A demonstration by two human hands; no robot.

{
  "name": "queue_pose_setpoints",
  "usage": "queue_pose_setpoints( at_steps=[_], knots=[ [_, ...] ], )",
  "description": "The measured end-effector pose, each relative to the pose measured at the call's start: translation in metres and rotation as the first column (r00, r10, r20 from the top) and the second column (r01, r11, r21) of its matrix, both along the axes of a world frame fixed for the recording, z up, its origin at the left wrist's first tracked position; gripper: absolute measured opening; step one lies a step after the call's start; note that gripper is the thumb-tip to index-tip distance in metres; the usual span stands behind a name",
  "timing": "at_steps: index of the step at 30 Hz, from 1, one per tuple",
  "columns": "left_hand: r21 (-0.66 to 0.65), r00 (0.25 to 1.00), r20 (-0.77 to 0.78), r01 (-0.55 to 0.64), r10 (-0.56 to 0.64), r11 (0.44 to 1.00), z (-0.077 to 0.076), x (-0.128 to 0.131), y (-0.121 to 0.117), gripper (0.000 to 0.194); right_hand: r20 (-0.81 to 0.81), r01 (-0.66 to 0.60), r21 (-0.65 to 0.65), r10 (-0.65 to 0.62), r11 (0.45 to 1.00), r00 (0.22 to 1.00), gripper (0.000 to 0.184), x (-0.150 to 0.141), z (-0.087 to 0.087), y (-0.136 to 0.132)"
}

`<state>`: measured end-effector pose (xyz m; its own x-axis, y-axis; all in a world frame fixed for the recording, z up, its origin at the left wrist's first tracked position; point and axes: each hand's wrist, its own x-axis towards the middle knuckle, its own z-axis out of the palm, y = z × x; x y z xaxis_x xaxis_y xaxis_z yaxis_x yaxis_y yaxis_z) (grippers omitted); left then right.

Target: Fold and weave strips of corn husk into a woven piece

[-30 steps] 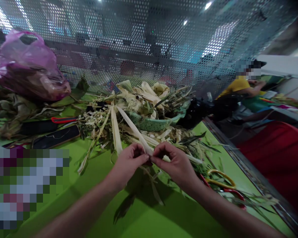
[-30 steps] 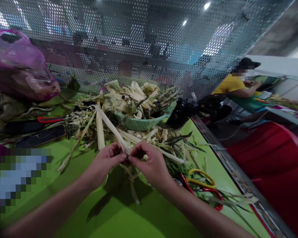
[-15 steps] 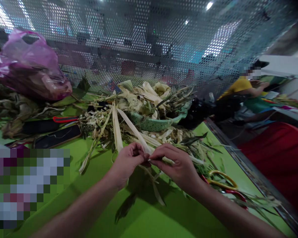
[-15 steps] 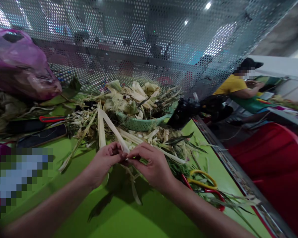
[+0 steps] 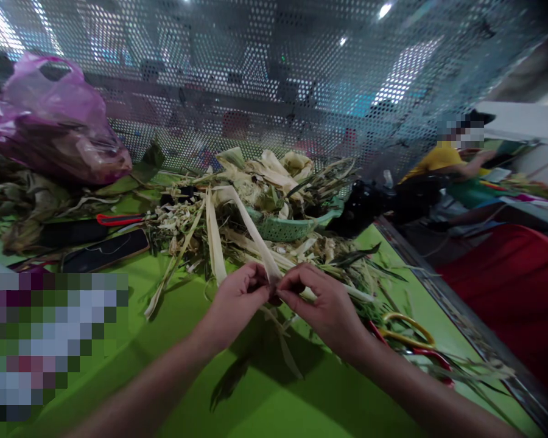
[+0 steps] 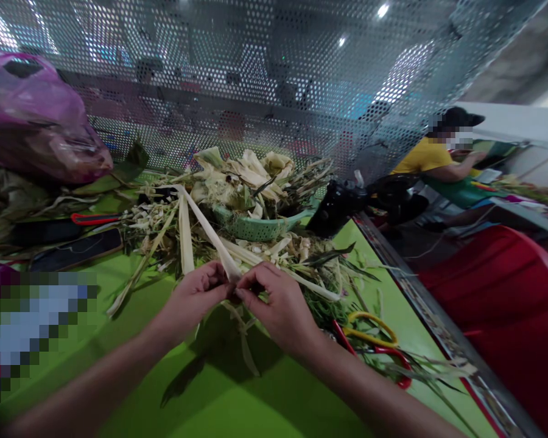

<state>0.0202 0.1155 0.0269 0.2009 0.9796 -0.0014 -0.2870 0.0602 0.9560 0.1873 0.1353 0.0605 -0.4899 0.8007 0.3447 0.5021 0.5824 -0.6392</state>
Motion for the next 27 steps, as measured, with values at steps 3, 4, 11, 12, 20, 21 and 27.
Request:
queue_pose_setpoints(
  at_steps=[3,4,11,12,20,21,27],
  knots=[
    [-0.021,1.0,-0.002,0.004,-0.004,1.0,0.001,0.0,-0.001,0.011,-0.01,0.026,-0.011,-0.026,1.0,1.0,0.006,-0.001,0.001,-0.001],
    [-0.028,1.0,0.002,0.007,-0.007,1.0,0.002,0.0,-0.002,0.013,-0.02,0.034,-0.013,-0.034,0.999,0.999,0.006,-0.001,0.001,-0.001],
    [-0.014,0.997,0.06,0.045,-0.044,0.999,0.001,0.0,-0.001,0.018,-0.164,0.029,-0.15,-0.054,0.988,0.985,0.004,-0.002,0.003,-0.001],
    [-0.012,0.997,0.065,0.048,-0.047,0.999,0.0,0.0,-0.001,0.019,-0.182,0.023,-0.179,-0.057,0.984,0.982,0.004,-0.002,0.003,-0.001],
    [-0.155,0.996,0.079,-0.021,0.034,0.988,0.011,-0.001,-0.001,0.015,-0.237,-0.067,-0.21,0.016,0.976,0.971,0.008,0.001,0.006,0.003],
    [-0.169,0.996,0.079,-0.029,0.043,0.985,0.014,-0.002,-0.002,0.014,-0.232,-0.068,-0.173,0.027,0.982,0.972,0.008,0.002,0.007,0.003],
    [-0.227,0.991,0.116,-0.045,0.073,0.973,0.013,-0.004,-0.003,0.017,-0.157,-0.111,0.05,0.118,0.993,0.981,0.01,0.004,0.009,0.006]
  ],
)
